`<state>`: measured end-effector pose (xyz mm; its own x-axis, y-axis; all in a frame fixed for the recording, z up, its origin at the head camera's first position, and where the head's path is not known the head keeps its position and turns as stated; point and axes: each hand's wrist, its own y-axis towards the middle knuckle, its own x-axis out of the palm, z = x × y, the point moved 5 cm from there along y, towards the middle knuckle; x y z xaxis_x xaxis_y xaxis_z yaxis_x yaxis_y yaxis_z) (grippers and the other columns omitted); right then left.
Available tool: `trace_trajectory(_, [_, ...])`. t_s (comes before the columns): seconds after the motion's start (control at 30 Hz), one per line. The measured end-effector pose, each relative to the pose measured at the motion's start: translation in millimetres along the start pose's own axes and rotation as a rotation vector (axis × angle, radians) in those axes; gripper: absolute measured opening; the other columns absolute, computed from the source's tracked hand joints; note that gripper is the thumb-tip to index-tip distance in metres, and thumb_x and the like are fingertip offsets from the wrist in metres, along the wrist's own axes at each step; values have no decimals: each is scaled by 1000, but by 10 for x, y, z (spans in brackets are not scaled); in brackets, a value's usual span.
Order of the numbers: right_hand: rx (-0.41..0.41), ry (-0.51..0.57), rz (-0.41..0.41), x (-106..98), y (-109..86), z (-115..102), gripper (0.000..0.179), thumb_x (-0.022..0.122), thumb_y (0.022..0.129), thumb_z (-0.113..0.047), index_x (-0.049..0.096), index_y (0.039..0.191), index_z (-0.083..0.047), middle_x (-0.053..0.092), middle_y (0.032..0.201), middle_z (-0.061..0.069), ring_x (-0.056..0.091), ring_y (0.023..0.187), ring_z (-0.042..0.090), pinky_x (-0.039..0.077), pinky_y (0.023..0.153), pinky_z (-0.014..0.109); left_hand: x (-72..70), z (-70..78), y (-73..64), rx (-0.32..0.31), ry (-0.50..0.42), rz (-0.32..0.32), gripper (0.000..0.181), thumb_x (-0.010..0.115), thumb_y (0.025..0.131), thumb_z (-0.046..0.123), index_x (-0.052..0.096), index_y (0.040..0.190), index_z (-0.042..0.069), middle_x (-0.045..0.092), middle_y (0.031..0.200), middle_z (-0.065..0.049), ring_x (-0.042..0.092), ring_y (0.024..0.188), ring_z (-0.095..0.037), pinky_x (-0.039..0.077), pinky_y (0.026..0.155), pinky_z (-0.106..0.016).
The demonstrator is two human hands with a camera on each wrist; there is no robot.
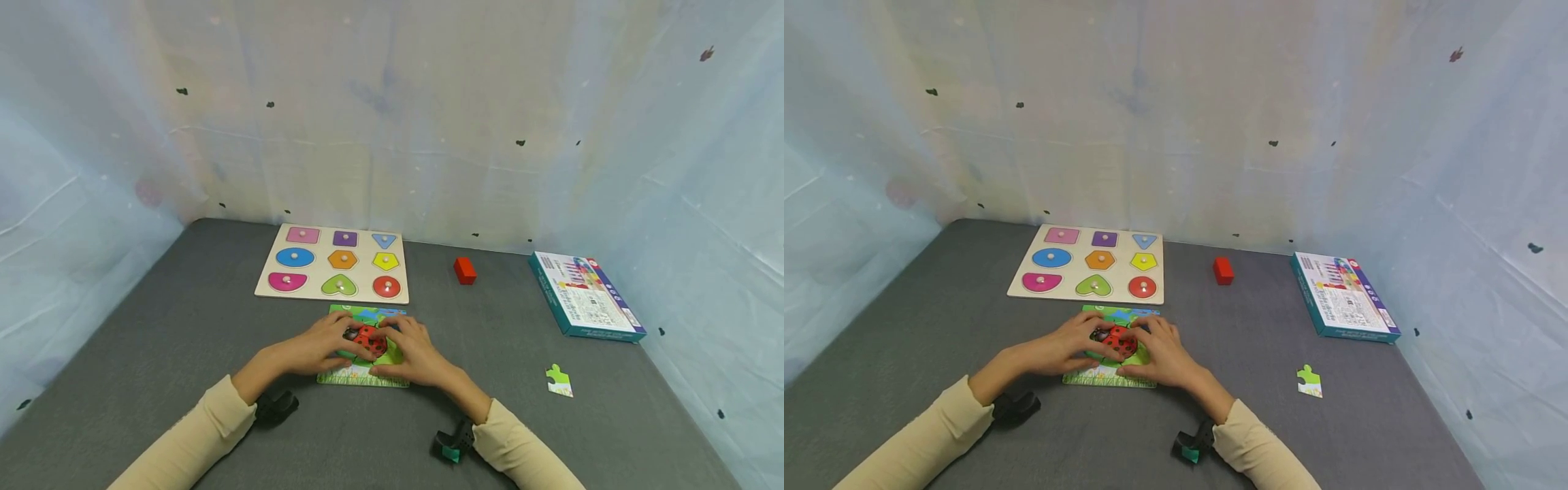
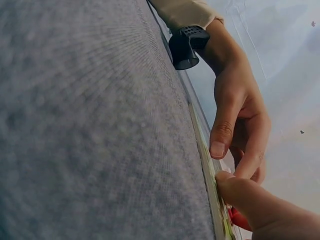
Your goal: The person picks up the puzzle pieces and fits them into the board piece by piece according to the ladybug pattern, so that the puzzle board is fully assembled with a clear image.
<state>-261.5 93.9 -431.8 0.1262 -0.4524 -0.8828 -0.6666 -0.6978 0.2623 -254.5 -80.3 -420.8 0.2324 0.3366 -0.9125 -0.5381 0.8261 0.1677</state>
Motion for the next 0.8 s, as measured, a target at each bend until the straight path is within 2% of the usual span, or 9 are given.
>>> trace_trajectory(0.1, [2, -4, -19, 32, -6, -7, 56, 70, 81, -41, 53, 127, -13, 42, 132, 11, 30, 127, 34, 26, 94, 57, 19, -4, -14, 1, -32, -19, 35, 62, 90, 15, 62, 121, 32, 40, 138, -20, 23, 133, -43, 25, 100, -62])
trace_trajectory(0.2, [12, -3, -54, 36, -28, -22, 57, 65, 84, -42, 50, 130, -11, 40, 134, 11, 26, 130, 35, 23, 96, 59, 44, -15, -8, 19, -106, -32, 35, 60, 91, 11, 62, 121, 29, 37, 140, -20, 24, 133, -40, 28, 100, -60])
trace_trajectory(0.3, [5, 47, -81, -14, -70, -17, 59, 65, 86, -40, 47, 133, -11, 37, 135, 11, 28, 128, 31, 25, 98, 56, 66, -25, 16, 41, -149, -30, 37, 60, 91, 9, 62, 122, 29, 38, 140, -18, 27, 132, -37, 29, 99, -59])
trace_trajectory(0.43, [-7, 124, -27, -223, -199, 83, 68, 71, 82, -35, 43, 136, -8, 34, 137, 16, 30, 127, 27, 31, 99, 52, 85, -43, 36, 29, -179, -31, 39, 59, 91, 10, 60, 124, 31, 38, 139, -16, 28, 131, -35, 29, 98, -58])
trace_trajectory(0.53, [21, 124, 49, -503, -401, 249, 70, 75, 78, -33, 44, 135, -7, 35, 138, 16, 32, 127, 25, 34, 97, 52, 88, -60, 25, -2, -206, -46, 39, 57, 92, 12, 59, 125, 32, 34, 141, -17, 26, 132, -34, 28, 99, -58])
trace_trajectory(0.6, [60, 113, 67, -728, -589, 391, 69, 77, 77, -31, 46, 134, -8, 37, 138, 14, 35, 126, 25, 35, 97, 52, 84, -68, 15, -15, -220, -52, 38, 57, 93, 12, 59, 126, 32, 31, 143, -17, 24, 133, -34, 27, 99, -59])
trace_trajectory(0.7, [149, 125, 34, -1054, -937, 619, 67, 76, 78, -27, 45, 134, -10, 39, 138, 11, 38, 124, 26, 36, 96, 53, 75, -79, 6, -18, -219, -53, 38, 56, 93, 13, 58, 126, 31, 30, 143, -18, 23, 134, -35, 27, 99, -59])
trace_trajectory(0.8, [268, 147, -29, -1311, -1318, 813, 69, 75, 79, -25, 41, 137, -8, 38, 138, 12, 39, 123, 34, 36, 94, 58, 65, -84, 3, -12, -216, -51, 37, 56, 93, 14, 58, 126, 31, 31, 142, -19, 24, 133, -37, 27, 98, -60])
